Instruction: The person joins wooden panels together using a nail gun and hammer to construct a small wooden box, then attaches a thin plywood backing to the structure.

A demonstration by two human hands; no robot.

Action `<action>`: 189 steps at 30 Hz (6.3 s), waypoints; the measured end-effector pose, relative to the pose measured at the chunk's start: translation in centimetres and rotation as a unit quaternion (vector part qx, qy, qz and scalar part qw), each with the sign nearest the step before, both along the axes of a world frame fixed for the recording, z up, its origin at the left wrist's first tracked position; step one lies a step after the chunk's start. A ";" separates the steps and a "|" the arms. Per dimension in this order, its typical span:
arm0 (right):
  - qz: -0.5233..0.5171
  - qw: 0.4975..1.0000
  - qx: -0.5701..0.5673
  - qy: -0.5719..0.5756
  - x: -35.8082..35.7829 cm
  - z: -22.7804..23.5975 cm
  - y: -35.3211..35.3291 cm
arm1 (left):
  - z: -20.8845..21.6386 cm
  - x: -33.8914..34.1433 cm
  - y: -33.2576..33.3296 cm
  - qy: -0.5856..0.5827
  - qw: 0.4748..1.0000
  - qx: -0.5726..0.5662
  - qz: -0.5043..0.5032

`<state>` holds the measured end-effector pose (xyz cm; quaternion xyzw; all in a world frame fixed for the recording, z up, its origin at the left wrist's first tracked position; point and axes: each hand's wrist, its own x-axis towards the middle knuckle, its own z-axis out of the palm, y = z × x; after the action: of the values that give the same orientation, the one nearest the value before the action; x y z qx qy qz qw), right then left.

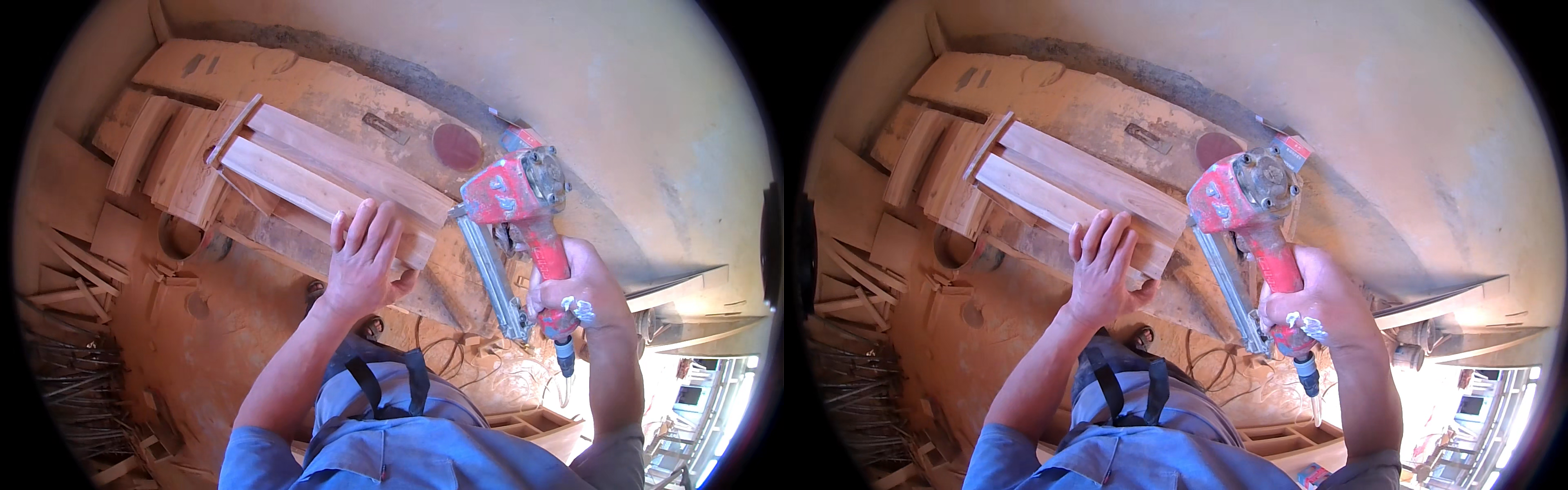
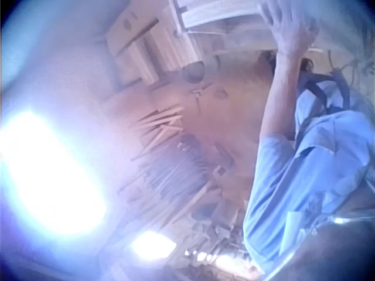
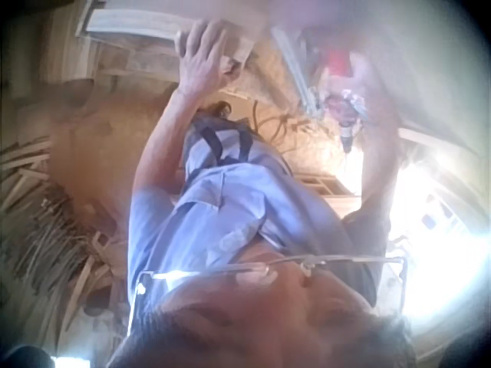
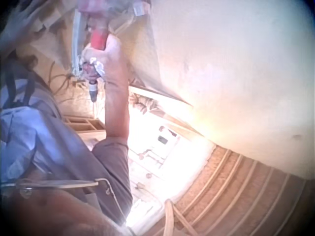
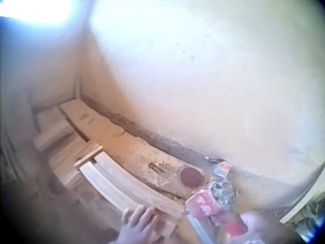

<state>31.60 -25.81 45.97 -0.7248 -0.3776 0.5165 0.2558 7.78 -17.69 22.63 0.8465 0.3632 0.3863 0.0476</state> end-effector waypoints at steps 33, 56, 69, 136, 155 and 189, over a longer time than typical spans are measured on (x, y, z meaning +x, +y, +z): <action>0.131 0.898 -0.042 -0.419 10.4 -30.8 -4.0 | 7.6 -0.9 -0.2 0.122 0.980 -0.136 -0.074; -0.162 0.864 0.468 0.085 -8.1 -24.4 3.9 | 7.5 5.3 11.2 0.233 0.963 -0.110 -0.075; -0.104 0.860 0.496 -0.059 -9.7 -23.5 2.9 | 7.7 5.6 11.3 0.269 0.955 -0.107 -0.061; -0.285 0.833 0.210 0.424 -8.8 -24.9 1.7 | 6.3 5.0 12.0 0.268 0.958 -0.104 -0.022; 0.055 0.899 0.328 -0.285 -0.9 -14.8 0.7 | 6.3 4.6 12.0 0.213 0.969 -0.124 -0.009; -0.273 0.951 -0.096 0.108 0.3 -33.2 -21.1 | 7.4 -16.3 -5.5 0.378 0.911 -0.110 -0.121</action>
<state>31.85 -46.92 12.81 -0.7611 -0.0837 0.5360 0.3556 -8.47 -23.22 30.07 0.9560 0.2893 -0.0140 0.0461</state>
